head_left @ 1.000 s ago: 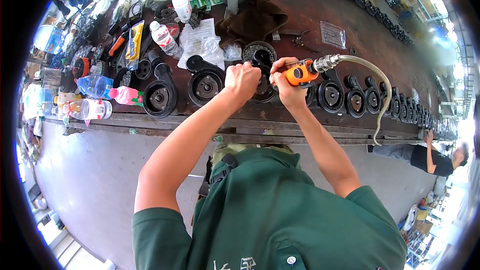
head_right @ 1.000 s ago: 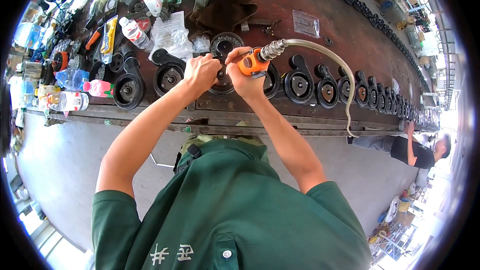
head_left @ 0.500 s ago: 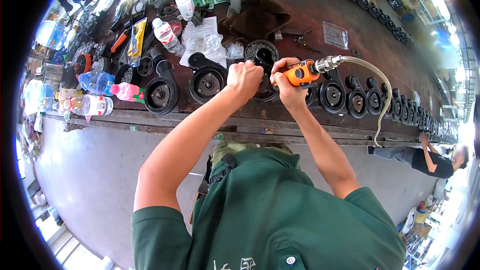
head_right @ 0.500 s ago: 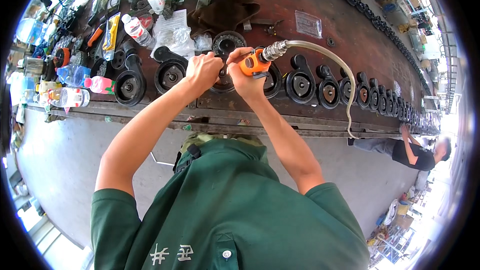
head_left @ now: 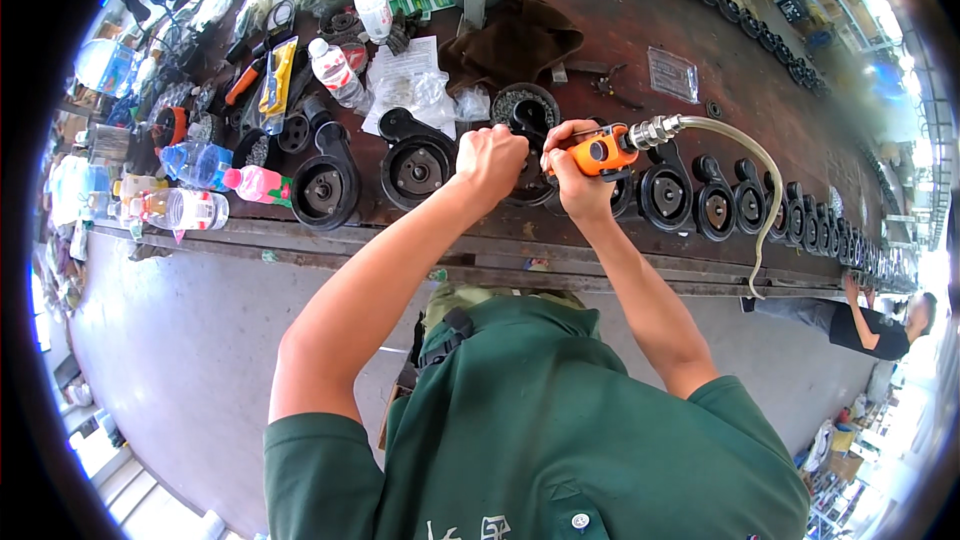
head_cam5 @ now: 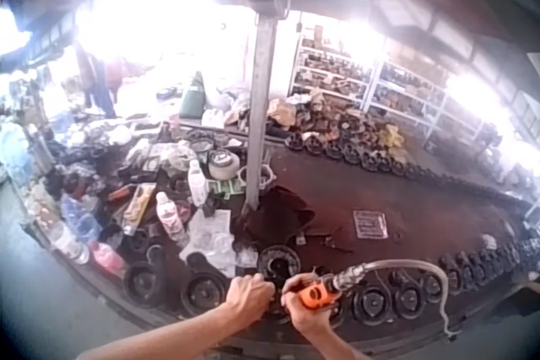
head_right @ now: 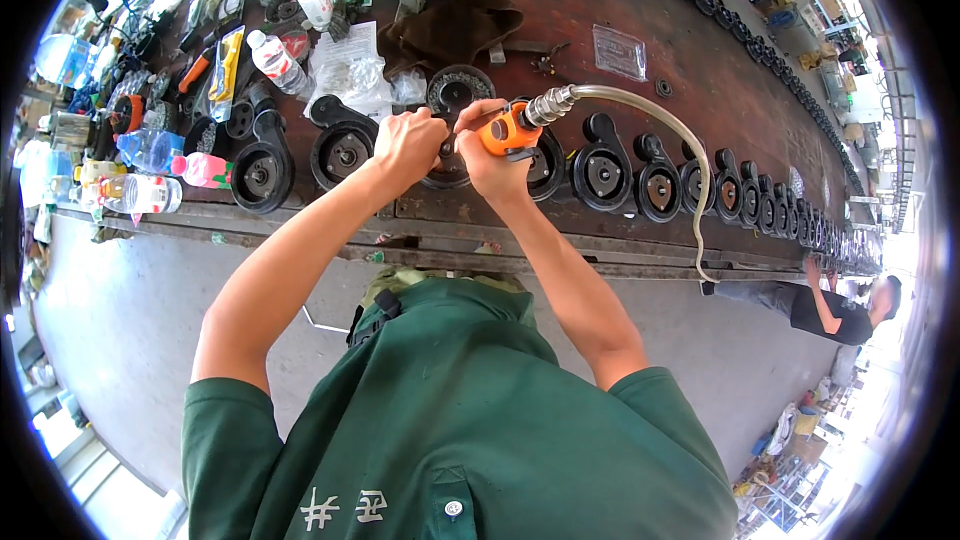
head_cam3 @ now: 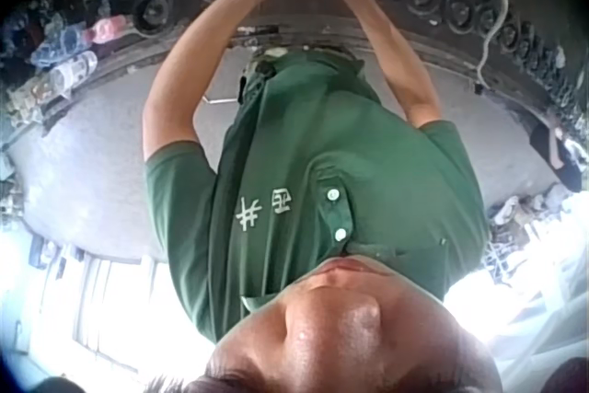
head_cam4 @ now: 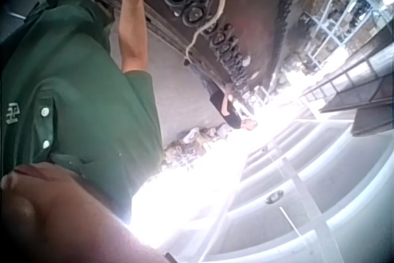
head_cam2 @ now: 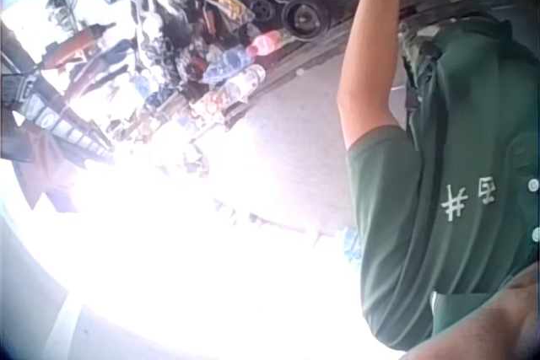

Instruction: The person wipes mechanical parts with a cloth and uses a pneumatic tool to drive screws into the components at a workbench.

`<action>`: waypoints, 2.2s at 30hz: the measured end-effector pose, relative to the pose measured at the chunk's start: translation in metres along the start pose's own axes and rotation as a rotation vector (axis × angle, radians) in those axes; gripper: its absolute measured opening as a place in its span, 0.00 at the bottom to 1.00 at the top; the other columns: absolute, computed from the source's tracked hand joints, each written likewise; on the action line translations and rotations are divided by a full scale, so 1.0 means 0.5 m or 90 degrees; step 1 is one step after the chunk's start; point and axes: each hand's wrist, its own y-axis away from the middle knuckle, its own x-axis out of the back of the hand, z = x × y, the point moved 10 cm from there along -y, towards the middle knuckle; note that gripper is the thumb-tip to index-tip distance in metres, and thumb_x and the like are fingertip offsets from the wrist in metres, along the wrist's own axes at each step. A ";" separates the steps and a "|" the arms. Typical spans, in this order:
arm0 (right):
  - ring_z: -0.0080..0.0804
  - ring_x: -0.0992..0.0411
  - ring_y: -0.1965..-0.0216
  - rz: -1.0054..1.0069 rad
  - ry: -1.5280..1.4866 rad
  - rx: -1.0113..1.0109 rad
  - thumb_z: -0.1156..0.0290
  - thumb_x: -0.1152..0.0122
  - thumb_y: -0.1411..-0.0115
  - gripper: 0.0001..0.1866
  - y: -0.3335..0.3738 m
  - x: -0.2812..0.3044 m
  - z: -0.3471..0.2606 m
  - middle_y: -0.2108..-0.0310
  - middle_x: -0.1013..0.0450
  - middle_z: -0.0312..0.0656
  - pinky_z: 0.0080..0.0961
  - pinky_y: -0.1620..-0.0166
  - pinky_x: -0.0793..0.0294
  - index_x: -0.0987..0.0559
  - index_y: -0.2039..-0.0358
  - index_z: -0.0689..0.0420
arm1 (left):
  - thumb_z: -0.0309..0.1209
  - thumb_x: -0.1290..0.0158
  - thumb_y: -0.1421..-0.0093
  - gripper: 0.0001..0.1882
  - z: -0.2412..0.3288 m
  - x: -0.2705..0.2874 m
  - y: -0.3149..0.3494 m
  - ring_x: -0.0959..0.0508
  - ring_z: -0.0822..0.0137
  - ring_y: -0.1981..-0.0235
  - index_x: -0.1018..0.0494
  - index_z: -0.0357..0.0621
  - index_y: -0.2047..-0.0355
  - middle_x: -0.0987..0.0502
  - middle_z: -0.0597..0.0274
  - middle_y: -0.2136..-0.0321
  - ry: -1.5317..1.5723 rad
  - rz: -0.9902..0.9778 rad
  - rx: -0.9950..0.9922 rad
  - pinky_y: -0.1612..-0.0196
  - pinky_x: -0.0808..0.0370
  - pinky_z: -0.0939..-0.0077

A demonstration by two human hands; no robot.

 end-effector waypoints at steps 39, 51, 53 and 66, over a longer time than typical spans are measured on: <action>0.20 0.27 0.73 -0.124 0.068 -0.040 0.84 0.45 0.42 0.11 -0.012 -0.060 -0.025 0.68 0.25 0.39 0.17 0.69 0.27 0.28 0.59 0.60 | 0.27 0.36 0.50 0.07 -0.046 0.012 0.048 0.20 0.49 0.59 0.20 0.42 0.69 0.19 0.51 0.65 0.202 0.123 0.058 0.57 0.21 0.60; 0.23 0.28 0.73 -0.139 0.034 0.009 0.85 0.47 0.42 0.12 -0.062 -0.119 0.010 0.68 0.27 0.40 0.20 0.67 0.27 0.29 0.59 0.57 | 0.43 0.43 0.37 0.37 -0.048 -0.158 0.194 0.25 0.30 0.52 0.44 0.26 0.41 0.31 0.22 0.49 0.637 0.261 0.453 0.46 0.26 0.48; 0.23 0.28 0.73 -0.159 0.038 0.013 0.84 0.47 0.42 0.11 -0.064 -0.129 0.017 0.68 0.27 0.39 0.20 0.67 0.27 0.30 0.59 0.57 | 0.42 0.44 0.37 0.38 -0.065 -0.173 0.165 0.25 0.31 0.50 0.45 0.26 0.38 0.31 0.22 0.48 0.616 0.285 0.463 0.45 0.26 0.48; 0.23 0.29 0.72 -0.185 0.032 0.000 0.84 0.46 0.41 0.10 -0.065 -0.134 0.037 0.67 0.27 0.40 0.20 0.67 0.27 0.30 0.59 0.57 | 0.36 0.52 0.37 0.28 -0.082 -0.215 0.118 0.23 0.31 0.55 0.45 0.28 0.45 0.27 0.26 0.56 0.611 0.212 0.435 0.50 0.26 0.46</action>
